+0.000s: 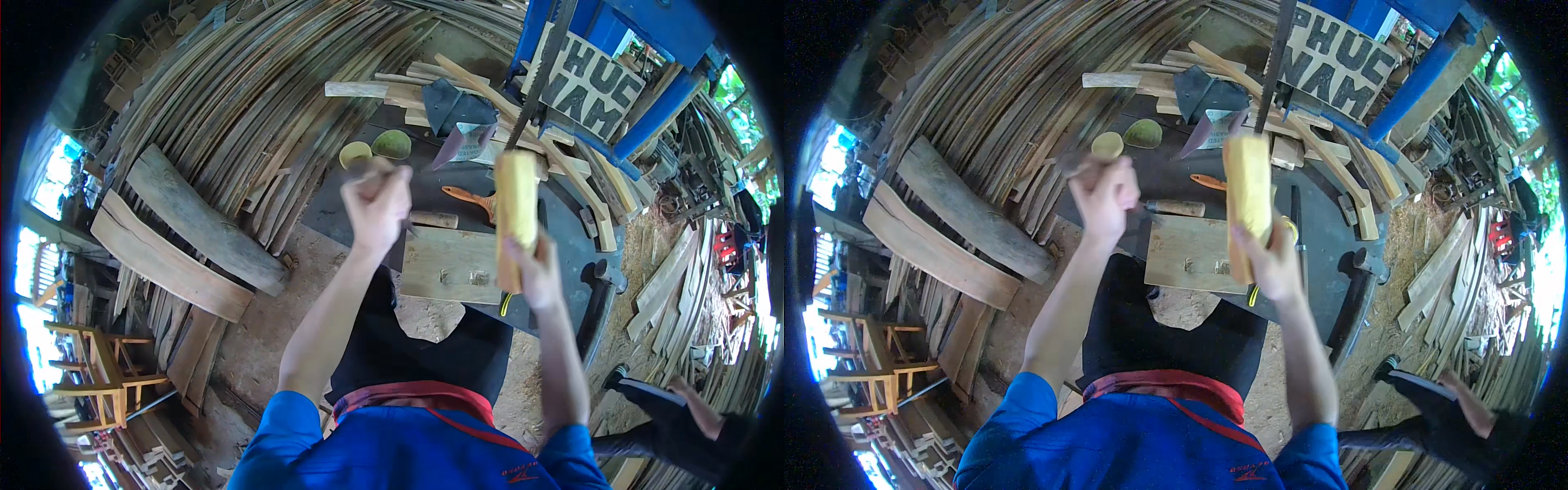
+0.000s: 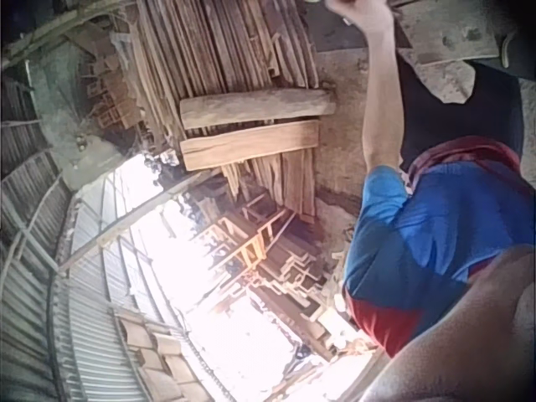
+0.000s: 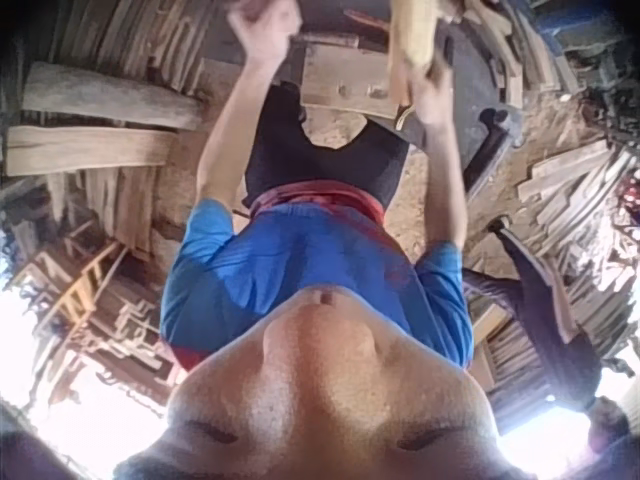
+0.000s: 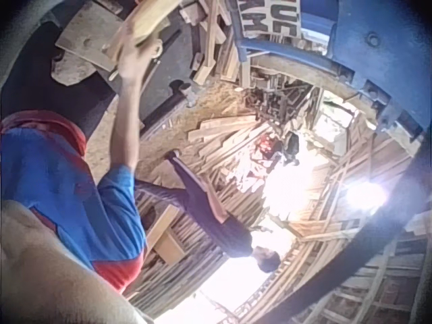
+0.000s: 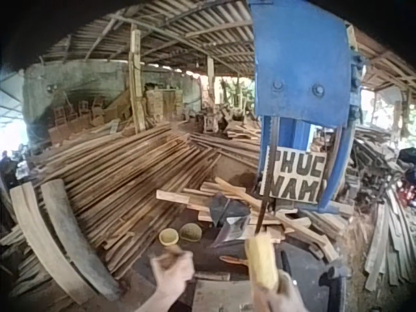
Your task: Using a chisel and a wooden mallet to shape and carve a piece of wood on a low bench.
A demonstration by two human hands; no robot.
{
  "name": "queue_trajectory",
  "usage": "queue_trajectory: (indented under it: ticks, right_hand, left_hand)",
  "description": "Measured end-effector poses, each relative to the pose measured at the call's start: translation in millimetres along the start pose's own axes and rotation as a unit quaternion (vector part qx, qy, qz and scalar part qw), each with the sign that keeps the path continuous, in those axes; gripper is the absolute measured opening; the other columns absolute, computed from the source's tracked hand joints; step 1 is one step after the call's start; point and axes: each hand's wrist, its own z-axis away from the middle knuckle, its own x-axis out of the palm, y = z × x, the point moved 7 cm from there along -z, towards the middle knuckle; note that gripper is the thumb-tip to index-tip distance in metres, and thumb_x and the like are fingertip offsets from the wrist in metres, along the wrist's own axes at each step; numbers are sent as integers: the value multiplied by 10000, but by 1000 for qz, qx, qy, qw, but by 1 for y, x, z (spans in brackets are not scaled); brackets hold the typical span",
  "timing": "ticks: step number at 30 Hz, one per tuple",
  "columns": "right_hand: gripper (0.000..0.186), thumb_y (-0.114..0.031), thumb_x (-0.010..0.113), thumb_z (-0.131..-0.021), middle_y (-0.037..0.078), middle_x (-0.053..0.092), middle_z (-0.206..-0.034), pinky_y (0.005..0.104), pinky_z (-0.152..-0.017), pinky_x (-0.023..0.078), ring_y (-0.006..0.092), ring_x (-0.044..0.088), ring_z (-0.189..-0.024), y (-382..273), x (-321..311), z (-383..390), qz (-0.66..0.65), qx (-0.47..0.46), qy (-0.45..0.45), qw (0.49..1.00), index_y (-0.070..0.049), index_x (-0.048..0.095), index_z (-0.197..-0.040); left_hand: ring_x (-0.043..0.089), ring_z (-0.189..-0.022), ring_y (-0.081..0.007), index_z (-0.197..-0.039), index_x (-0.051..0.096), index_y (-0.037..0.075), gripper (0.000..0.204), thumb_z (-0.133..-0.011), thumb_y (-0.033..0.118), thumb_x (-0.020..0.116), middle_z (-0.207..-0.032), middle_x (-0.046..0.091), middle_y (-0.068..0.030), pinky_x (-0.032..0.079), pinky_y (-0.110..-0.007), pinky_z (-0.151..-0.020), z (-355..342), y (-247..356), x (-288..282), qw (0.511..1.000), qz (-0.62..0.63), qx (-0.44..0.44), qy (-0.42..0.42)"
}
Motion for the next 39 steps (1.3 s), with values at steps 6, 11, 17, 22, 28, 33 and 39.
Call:
queue_trajectory:
  ticks: [6, 11, 17, 22, 28, 33, 39]
  right_hand:
    - [436, -217, 660, -922, 111, 659, -1059, 323, -889, 474, 162, 600, -974, 89, 20, 21, -35, 12, 42, 998, 42, 547, -1254]
    - [384, -218, 646, -924, 90, 632, -969, 320, -805, 498, 162, 597, -893, 115, 16, 22, -39, -19, 65, 997, 35, 526, -1188]
    - [484, -226, 667, -910, 129, 644, -1052, 335, -874, 493, 184, 606, -977, 116, 23, 24, -38, -4, 30, 999, 64, 504, -1262]
    - [541, -219, 666, -900, 160, 648, -1105, 351, -911, 488, 204, 609, -1026, 112, 22, 22, -25, -15, 30, 999, 81, 480, -1310]
    - [537, -227, 672, -900, 163, 650, -1092, 347, -893, 493, 199, 613, -1011, 114, 24, 22, -25, -7, 27, 999, 78, 483, -1301]
    - [529, -234, 679, -904, 158, 652, -1082, 342, -885, 495, 193, 614, -994, 116, 24, 21, -13, -21, 28, 999, 73, 492, -1292]
    - [510, -241, 682, -907, 141, 652, -1056, 335, -874, 494, 187, 611, -974, 118, 22, 23, -22, -6, 32, 999, 65, 503, -1275]
  left_hand:
    - [259, -386, -91, -657, 358, 154, 336, -954, 174, 514, -476, 287, 36, 213, -266, -385, 1, 62, -42, 994, -15, 30, 103]
    - [253, -378, -98, -697, 358, 139, 296, -966, 155, 483, -467, 294, 23, 213, -273, -386, -4, 32, -24, 999, -10, -42, -12]
    - [228, -367, -96, -689, 364, 128, 293, -954, 127, 487, -459, 310, 13, 213, -274, -380, -21, 14, 2, 994, -8, -55, -97]
    - [232, -364, -93, -693, 367, 120, 278, -943, 121, 488, -457, 320, 9, 211, -275, -376, -24, 3, 14, 989, -34, -66, -129]
    - [238, -375, -94, -688, 357, 115, 251, -918, 107, 455, -450, 312, 10, 233, -273, -387, -25, -2, 22, 961, -21, -109, -254]
    - [544, -688, -47, -755, 511, 114, 220, -898, 205, 650, -768, 520, 34, 385, -194, -482, -27, -6, 43, 899, -113, -120, -405]
    - [546, -612, -48, -802, 593, 89, 281, -859, 298, 772, -693, 552, 36, 385, -214, -477, -15, -17, 36, 964, -183, -75, -177]
